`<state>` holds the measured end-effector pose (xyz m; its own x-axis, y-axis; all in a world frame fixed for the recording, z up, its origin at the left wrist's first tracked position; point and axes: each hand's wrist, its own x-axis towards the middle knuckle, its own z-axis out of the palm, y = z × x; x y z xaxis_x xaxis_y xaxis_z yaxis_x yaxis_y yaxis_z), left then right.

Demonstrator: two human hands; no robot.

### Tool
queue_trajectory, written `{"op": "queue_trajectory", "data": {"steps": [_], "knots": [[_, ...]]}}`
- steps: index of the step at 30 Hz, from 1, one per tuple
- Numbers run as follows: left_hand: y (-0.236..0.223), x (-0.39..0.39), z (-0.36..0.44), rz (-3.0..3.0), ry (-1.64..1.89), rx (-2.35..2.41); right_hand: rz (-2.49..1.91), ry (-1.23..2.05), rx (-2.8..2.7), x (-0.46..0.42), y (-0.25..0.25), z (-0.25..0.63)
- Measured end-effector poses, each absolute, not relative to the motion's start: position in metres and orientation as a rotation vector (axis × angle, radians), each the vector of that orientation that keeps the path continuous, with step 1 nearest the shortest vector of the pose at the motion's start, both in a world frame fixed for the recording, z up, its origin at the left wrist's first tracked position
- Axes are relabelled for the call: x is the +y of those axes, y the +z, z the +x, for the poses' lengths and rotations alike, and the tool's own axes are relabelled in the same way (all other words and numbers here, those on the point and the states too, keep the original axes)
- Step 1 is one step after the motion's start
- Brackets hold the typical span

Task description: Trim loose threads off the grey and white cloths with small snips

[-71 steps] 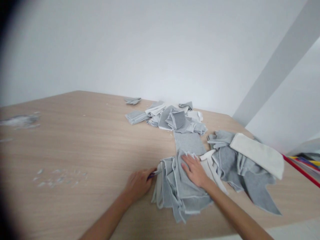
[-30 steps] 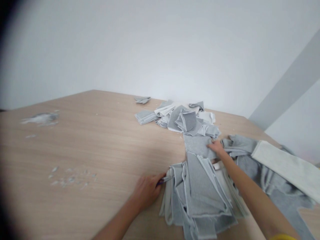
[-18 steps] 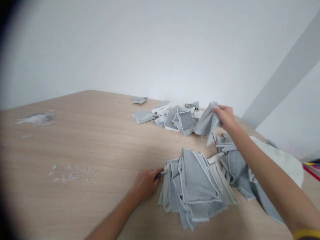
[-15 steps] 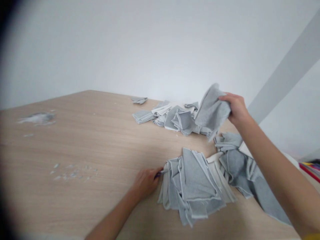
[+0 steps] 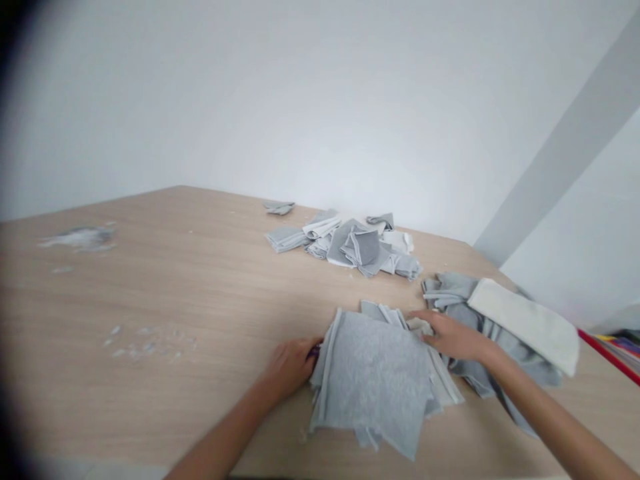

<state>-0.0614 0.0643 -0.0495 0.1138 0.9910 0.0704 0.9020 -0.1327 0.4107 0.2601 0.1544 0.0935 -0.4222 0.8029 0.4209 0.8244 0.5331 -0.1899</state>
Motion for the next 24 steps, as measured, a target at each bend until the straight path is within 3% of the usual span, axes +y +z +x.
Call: {"op": "queue_trajectory", "data": {"steps": [4,8,11,17,24], "knots": [[-0.049,0.067,-0.061,2.129,0.449,1.874,-1.252,0.037,-2.487,0.139,0.108,0.270],[-0.048,0.067,-0.061,2.129,0.398,1.874,-1.125,-0.069,-2.372,0.116,0.120,0.245],[-0.049,0.067,-0.060,2.128,0.393,1.882,-1.067,-0.115,-2.324,0.100,0.078,0.220],[-0.049,0.067,-0.060,2.130,0.388,1.890,-1.164,0.101,-2.603,0.101,-0.035,0.214],[-0.045,0.066,-0.059,2.123,0.364,1.897,-1.154,0.133,-2.584,0.106,-0.035,0.217]]}}
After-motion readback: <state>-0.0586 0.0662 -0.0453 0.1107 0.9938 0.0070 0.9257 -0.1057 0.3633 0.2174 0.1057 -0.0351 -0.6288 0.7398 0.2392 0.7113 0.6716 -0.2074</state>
